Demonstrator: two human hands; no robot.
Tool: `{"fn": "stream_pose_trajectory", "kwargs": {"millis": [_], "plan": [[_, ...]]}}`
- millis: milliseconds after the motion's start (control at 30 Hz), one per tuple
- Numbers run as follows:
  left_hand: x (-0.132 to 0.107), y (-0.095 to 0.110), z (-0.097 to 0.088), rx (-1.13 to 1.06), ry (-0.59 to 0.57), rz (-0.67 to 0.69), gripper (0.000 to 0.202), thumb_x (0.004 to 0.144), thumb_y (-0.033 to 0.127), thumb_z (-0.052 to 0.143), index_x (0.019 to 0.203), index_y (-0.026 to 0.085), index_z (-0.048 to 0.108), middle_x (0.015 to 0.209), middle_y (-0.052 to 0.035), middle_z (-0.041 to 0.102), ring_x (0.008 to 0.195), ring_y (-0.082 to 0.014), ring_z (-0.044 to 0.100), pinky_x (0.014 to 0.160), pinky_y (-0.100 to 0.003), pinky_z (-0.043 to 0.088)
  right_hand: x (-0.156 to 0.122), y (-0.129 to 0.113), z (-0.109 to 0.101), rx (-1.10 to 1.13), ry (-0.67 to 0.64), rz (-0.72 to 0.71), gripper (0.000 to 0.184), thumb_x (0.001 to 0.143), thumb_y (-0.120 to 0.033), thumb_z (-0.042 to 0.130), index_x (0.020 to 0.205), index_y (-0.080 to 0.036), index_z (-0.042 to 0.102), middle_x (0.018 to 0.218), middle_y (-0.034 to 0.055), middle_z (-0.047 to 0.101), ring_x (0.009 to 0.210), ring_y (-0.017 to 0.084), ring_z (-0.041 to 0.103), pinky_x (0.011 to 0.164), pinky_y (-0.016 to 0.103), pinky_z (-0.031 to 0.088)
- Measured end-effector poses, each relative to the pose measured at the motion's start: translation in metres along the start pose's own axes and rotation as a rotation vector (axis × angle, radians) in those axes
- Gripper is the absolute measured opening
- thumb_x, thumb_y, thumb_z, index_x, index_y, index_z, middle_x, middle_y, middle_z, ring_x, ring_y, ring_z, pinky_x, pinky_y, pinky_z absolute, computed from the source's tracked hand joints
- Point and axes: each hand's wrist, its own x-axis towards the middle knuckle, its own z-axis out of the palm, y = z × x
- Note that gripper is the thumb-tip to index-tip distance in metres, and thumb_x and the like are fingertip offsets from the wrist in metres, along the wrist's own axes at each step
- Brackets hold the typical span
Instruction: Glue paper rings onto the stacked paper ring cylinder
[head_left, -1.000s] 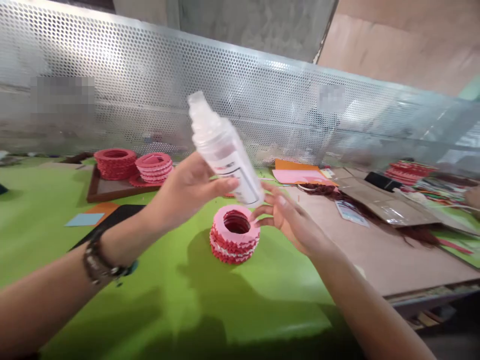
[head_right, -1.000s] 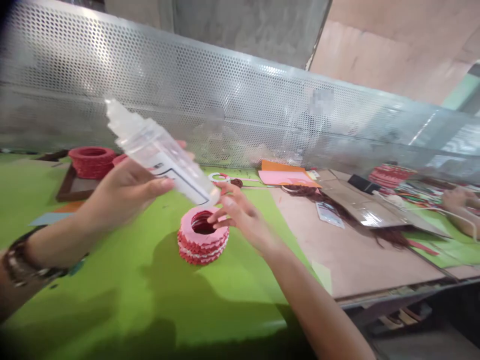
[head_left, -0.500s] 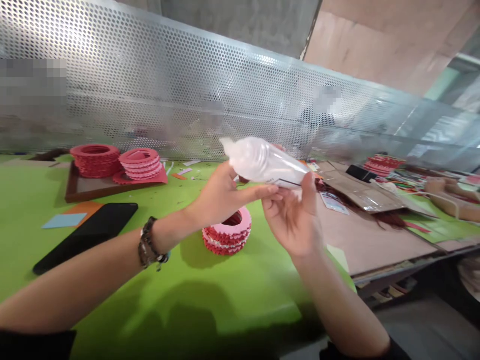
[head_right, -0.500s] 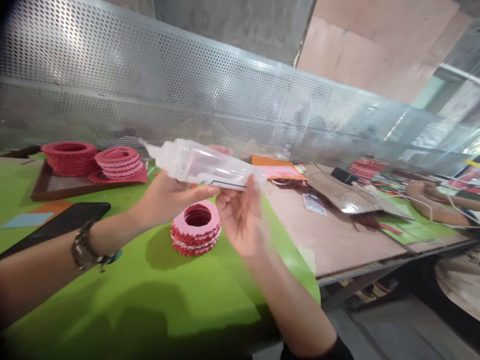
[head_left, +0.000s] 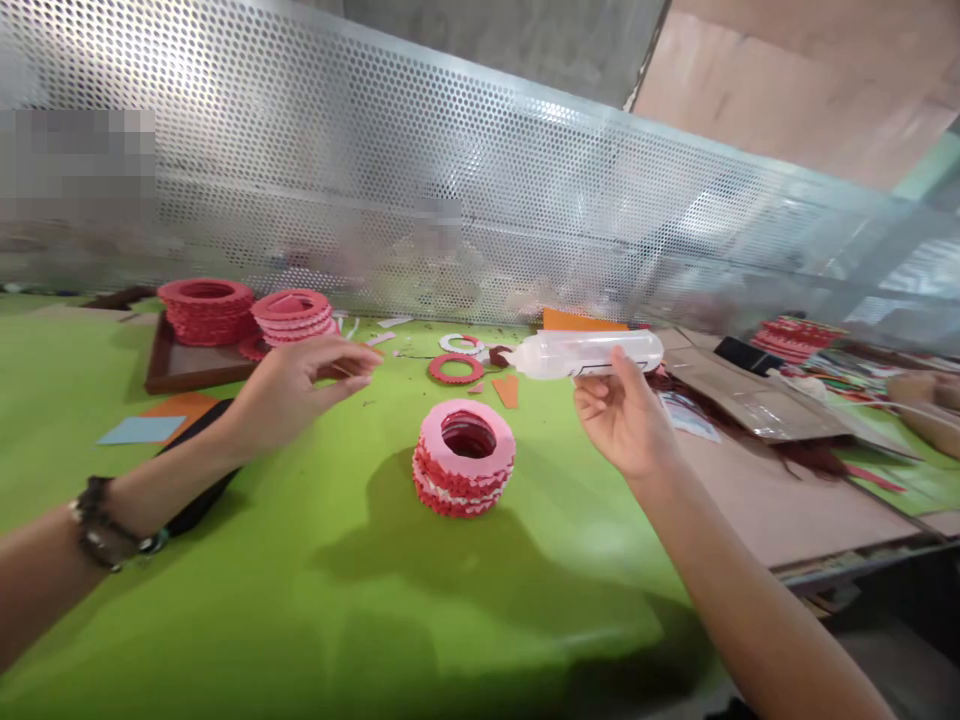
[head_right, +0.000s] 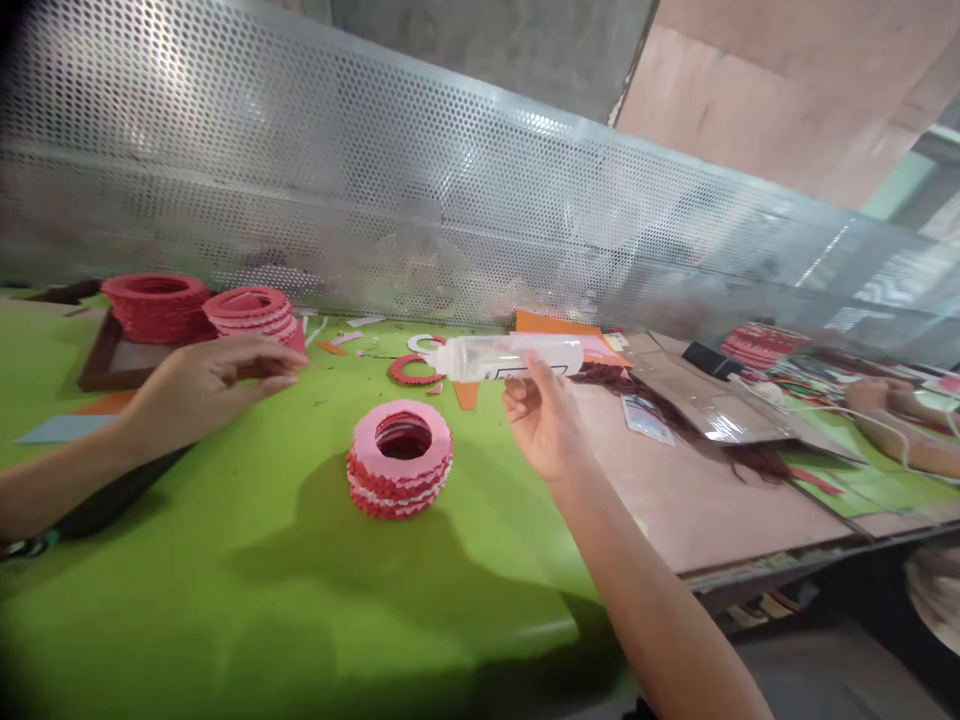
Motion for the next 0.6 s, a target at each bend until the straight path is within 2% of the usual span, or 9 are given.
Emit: {"fn": "stream_pose_trajectory", "kwargs": {"millis": [133,233,300,367,433,600], "plan": [[-0.009,-0.002,0.0,0.034,-0.058,-0.069,0.027,0.075,0.052,0.066,0.074,0.025,0.071,0.076,0.0007,0.073,0.069,-0.0202,0.066,0.067,-0.032,0.056,0.015,0.002,0.008,0.024,-0.001,0.004,0.044,0.057,-0.035,0.092,0.069,-0.023,0.051,0.061,-0.0086,0.054,0.046,0.004,0.036,0.039,0.019,0.035],[-0.012,-0.003,0.003,0.054,-0.119,-0.082,0.028,0.076,0.054,0.064,0.072,0.027,0.073,0.065,0.0013,0.07,0.052,-0.0175,0.06,0.056,-0.031,0.052,0.027,0.004,0.013,0.005,-0.002,-0.008,0.046,0.063,-0.047,0.087,0.068,-0.023,0.048,0.055,-0.0089,0.051,0.043,0.005,0.037,0.037,0.021,0.034],[-0.012,-0.004,0.007,0.06,-0.138,-0.083,0.029,0.078,0.053,0.061,0.074,0.027,0.072,0.065,0.0018,0.069,0.047,-0.0155,0.056,0.054,-0.03,0.05,0.032,0.005,0.015,-0.005,-0.002,0.018,0.047,0.066,-0.055,0.083,0.068,-0.023,0.048,0.052,-0.0087,0.05,0.042,0.006,0.043,0.037,0.021,0.035],[-0.011,-0.006,0.011,0.059,-0.136,-0.09,0.027,0.081,0.051,0.061,0.08,0.027,0.072,0.07,0.0008,0.07,0.053,-0.0167,0.059,0.059,-0.031,0.051,0.035,0.007,0.016,0.002,0.011,0.067,0.048,0.066,-0.058,0.082,0.069,-0.022,0.05,0.053,-0.0081,0.054,0.043,0.006,0.049,0.037,0.019,0.036],[-0.01,-0.011,0.018,0.039,-0.135,-0.101,0.029,0.082,0.051,0.06,0.091,0.025,0.07,0.078,-0.0018,0.07,0.065,-0.0205,0.064,0.067,-0.033,0.053,0.035,0.01,0.016,0.023,0.033,0.1,0.048,0.065,-0.057,0.083,0.071,-0.022,0.051,0.054,-0.0085,0.057,0.042,0.005,0.049,0.036,0.018,0.036],[-0.015,-0.029,0.044,-0.1,-0.26,-0.118,0.056,0.085,0.059,0.053,0.127,0.023,0.053,0.117,-0.0122,0.067,0.104,-0.029,0.066,0.09,-0.044,0.054,0.034,0.024,0.014,-0.022,-0.046,0.08,0.046,0.062,-0.052,0.085,0.071,-0.022,0.052,0.058,-0.0095,0.058,0.039,0.003,0.04,0.035,0.018,0.033]]}}
